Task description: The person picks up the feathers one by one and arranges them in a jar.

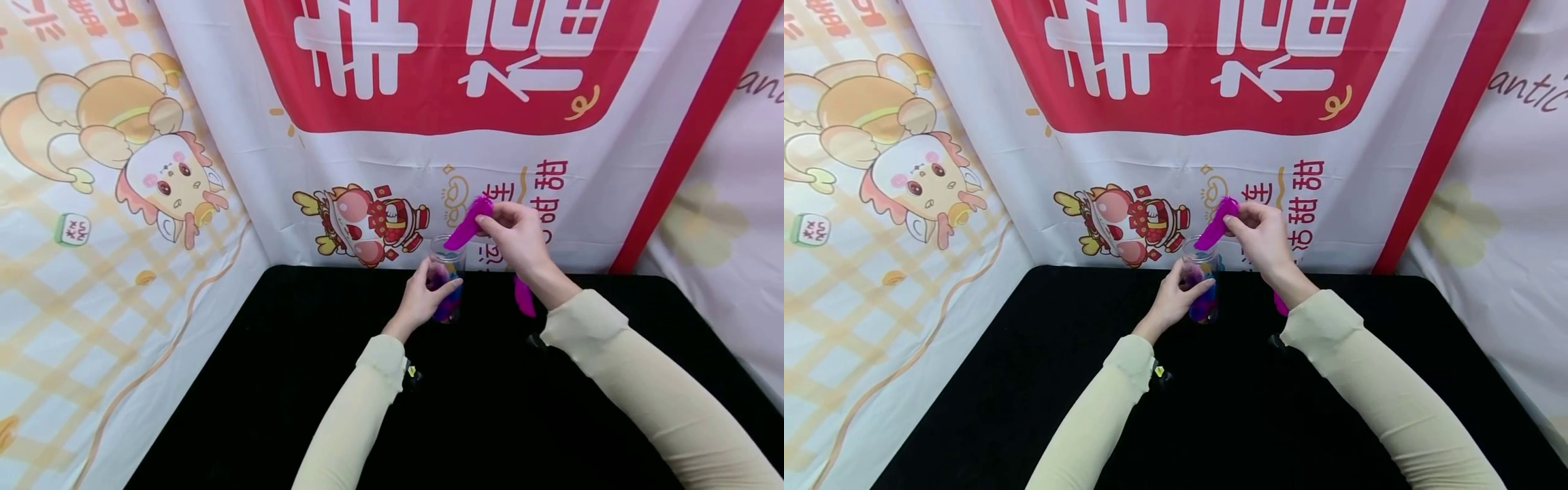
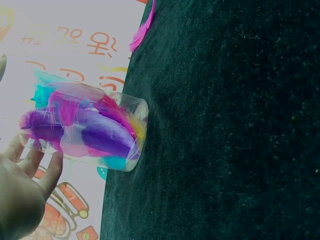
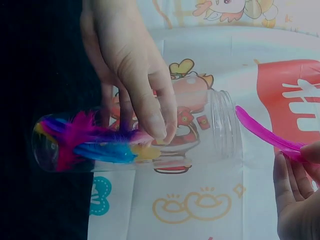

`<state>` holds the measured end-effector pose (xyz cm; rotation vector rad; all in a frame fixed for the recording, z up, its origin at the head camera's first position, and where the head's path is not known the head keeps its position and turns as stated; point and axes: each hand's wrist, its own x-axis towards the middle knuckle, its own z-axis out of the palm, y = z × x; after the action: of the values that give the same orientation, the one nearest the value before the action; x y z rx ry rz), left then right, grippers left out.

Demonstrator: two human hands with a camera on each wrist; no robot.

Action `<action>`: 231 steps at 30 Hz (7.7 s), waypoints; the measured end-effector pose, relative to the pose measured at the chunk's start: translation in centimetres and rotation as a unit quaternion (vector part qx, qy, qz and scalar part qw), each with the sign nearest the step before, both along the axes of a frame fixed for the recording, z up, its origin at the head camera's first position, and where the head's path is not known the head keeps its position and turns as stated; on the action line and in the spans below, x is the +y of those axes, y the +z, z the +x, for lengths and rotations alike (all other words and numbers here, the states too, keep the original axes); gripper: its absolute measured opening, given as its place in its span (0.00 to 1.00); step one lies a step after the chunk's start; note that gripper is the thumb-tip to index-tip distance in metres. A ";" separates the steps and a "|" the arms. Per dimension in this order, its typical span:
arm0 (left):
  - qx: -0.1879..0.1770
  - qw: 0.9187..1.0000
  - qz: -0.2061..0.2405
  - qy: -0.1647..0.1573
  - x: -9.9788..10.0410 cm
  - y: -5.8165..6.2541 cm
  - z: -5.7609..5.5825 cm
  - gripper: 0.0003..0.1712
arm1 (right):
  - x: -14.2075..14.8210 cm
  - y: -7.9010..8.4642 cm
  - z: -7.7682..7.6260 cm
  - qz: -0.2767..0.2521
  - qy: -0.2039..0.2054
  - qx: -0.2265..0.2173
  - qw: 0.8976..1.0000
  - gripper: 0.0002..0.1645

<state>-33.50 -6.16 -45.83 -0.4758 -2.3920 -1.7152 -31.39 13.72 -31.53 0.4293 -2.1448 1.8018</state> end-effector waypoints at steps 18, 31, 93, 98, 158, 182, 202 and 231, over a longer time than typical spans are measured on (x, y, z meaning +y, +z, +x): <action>-0.011 1.000 0.002 -0.002 -0.1 0.2 0.0 0.22 | -1.4 -0.8 -0.4 0.029 0.011 0.025 0.999 0.13; -0.017 1.000 0.006 -0.003 -0.2 0.0 0.1 0.21 | -2.1 -1.1 -0.4 0.141 -0.018 0.055 0.988 0.09; -0.035 0.999 -0.001 -0.001 -0.1 0.2 0.2 0.31 | 1.2 -1.3 0.2 0.214 0.048 -0.049 0.974 0.15; -0.034 0.999 0.001 0.000 -0.1 0.2 0.2 0.31 | 2.1 -1.6 0.2 0.212 0.044 -0.055 0.975 0.16; -0.046 0.999 0.000 -0.005 -0.3 0.2 0.2 0.29 | 10.3 -9.8 -3.5 0.249 -0.041 -0.101 0.962 0.23; -0.044 0.999 -0.005 -0.009 -0.1 0.3 0.5 0.30 | 12.5 -13.6 -5.5 0.256 -0.040 -0.135 0.957 0.27; -0.034 0.999 -0.020 0.005 -0.1 0.2 0.3 0.30 | 13.8 -15.9 -5.8 0.297 -0.040 -0.200 0.933 0.33; -0.034 0.999 -0.010 0.001 -0.1 0.1 0.3 0.30 | 11.6 -17.3 -6.3 0.309 -0.058 -0.187 0.931 0.21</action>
<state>-33.17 -6.31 -45.70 -0.4258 -2.4570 -1.7351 -37.72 25.29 -48.84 0.0821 -2.9277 1.1749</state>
